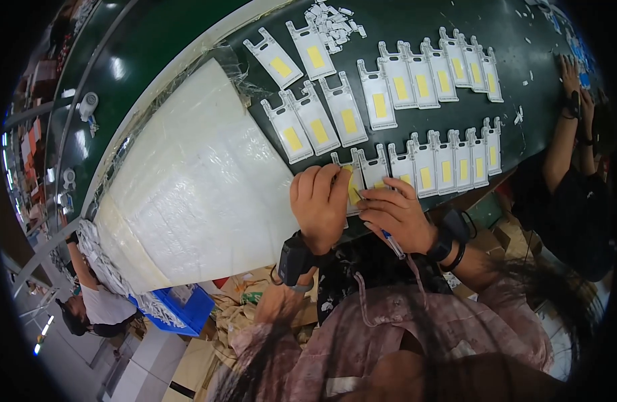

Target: The person applies adhesive strips to white plastic components, then picks up a small white housing and fits a blue battery and a yellow component into it. Finally, the person presses the parts together and places the assembled unit onto the green conveyor belt.

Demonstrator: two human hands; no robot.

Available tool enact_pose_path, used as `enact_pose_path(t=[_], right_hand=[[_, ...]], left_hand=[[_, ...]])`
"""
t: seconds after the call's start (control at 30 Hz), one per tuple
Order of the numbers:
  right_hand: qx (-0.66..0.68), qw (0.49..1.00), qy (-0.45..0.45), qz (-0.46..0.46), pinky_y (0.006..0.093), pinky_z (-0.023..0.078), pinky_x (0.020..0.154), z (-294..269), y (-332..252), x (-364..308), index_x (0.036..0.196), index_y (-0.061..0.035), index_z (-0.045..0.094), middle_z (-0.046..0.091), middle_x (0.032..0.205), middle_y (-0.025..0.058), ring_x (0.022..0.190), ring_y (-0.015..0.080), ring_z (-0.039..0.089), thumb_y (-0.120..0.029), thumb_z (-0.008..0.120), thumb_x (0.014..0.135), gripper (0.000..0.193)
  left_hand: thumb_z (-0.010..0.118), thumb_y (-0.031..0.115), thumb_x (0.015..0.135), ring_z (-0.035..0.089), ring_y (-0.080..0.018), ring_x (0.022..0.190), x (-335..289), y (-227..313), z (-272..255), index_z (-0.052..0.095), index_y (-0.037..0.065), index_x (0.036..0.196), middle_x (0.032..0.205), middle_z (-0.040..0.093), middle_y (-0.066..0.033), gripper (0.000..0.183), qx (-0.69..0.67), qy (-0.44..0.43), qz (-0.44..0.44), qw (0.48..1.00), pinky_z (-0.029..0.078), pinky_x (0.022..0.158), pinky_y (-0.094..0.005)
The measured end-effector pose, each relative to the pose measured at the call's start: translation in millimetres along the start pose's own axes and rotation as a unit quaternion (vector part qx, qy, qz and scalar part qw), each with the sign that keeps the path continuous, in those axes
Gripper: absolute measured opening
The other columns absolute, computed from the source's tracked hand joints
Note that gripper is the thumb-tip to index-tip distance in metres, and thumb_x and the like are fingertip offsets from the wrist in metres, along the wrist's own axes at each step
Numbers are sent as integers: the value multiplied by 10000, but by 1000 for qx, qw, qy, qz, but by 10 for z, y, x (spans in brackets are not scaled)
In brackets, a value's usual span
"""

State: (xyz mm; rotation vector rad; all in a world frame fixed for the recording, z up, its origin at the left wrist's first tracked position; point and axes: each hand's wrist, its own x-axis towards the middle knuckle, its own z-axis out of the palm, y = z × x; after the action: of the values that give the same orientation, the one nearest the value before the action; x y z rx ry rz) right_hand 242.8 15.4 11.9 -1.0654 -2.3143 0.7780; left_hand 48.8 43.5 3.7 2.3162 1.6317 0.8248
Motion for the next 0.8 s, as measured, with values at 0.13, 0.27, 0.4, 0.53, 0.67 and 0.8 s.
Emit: enact_pose_path(t=[0.13, 0.27, 0.4, 0.53, 0.67, 0.8], right_hand=[[-2, 1000, -2, 2, 458, 330, 1092, -4, -6, 3, 1001, -131, 661, 684, 1115, 10, 1194, 204, 571, -94, 721, 787, 226], [3, 1000, 0, 10, 449, 339, 1086, -3, -16, 20, 990, -130, 664, 686, 1105, 8, 1183, 200, 579, -85, 714, 784, 217], [0, 1000, 0, 10, 447, 347, 1080, 11, -6, -3, 987, -129, 664, 686, 1098, 6, 1178, 199, 581, -82, 707, 786, 211], [-4, 1000, 3, 9, 444, 353, 1076, 4, -4, 11, 987, -129, 662, 686, 1095, 6, 1175, 199, 582, -81, 708, 785, 213], [-3, 1000, 8, 5, 441, 364, 1068, 18, -3, 6, 996, -124, 674, 682, 1064, 16, 1160, 199, 587, -109, 714, 780, 220], [-6, 1000, 12, -3, 441, 375, 1059, 27, 19, -7, 1006, -116, 690, 680, 1042, 29, 1148, 201, 591, -134, 711, 779, 229]], left_hand=[[653, 61, 682, 577, -284, 948, -7, -2, 11, 676, 56, 982, 1021, 606, -62, 301, -20, 16, -4, 1000, 464, 804, -416], [655, 35, 655, 584, -299, 931, -19, -5, 25, 670, 55, 976, 1003, 607, -70, 322, -15, 29, -2, 999, 465, 786, -421], [651, 25, 659, 587, -312, 924, -28, 23, 37, 666, 51, 983, 1011, 605, -81, 325, -36, 21, -18, 999, 478, 827, -431], [625, 68, 711, 577, -276, 922, 86, 81, -72, 653, 18, 977, 1003, 579, -82, 272, 25, -30, 1, 999, 481, 930, -452], [618, 71, 713, 575, -250, 880, 90, 22, -94, 659, 21, 951, 950, 567, -73, 247, 55, -49, 55, 996, 466, 951, -457], [630, 72, 704, 577, -240, 859, 90, -87, -52, 668, 21, 931, 921, 565, -69, 235, 76, -41, 110, 990, 468, 940, -455]])
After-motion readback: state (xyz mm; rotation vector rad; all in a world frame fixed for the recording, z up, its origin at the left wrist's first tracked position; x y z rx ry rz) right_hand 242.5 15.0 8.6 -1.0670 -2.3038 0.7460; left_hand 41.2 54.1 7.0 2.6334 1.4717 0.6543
